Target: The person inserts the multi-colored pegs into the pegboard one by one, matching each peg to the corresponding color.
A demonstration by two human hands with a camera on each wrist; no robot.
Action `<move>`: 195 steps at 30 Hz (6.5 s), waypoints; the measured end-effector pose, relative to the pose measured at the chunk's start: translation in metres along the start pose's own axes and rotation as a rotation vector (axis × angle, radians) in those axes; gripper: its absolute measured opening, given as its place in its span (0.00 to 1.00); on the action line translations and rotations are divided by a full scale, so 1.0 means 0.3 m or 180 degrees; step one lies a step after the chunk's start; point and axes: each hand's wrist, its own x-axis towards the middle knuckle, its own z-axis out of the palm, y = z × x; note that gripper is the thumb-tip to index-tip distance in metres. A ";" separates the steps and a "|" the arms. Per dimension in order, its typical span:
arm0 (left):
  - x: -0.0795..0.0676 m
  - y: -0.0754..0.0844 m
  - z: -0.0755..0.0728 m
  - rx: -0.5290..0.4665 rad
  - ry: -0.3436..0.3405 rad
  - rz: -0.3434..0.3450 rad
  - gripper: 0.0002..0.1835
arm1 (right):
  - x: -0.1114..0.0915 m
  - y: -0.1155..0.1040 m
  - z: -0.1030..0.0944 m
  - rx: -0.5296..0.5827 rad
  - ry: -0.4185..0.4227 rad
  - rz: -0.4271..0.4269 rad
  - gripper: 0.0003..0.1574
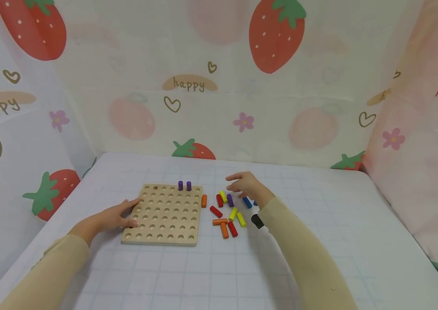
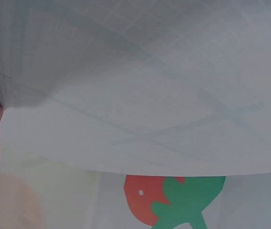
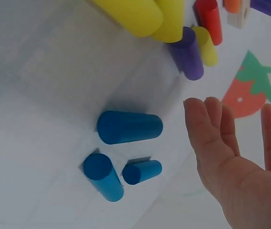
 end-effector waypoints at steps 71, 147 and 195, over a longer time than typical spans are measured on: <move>0.003 -0.003 0.005 -0.0016 0.0105 0.0028 0.54 | 0.021 0.032 0.074 0.0010 0.0464 0.0121 0.24; 0.003 -0.010 0.017 -0.0080 0.0231 0.0044 0.52 | 0.099 -0.097 0.270 -0.0263 0.0158 -0.0456 0.27; 0.009 -0.009 0.022 -0.0038 0.0224 -0.0020 0.54 | -0.109 0.171 -0.205 -0.0469 0.0403 -0.0082 0.33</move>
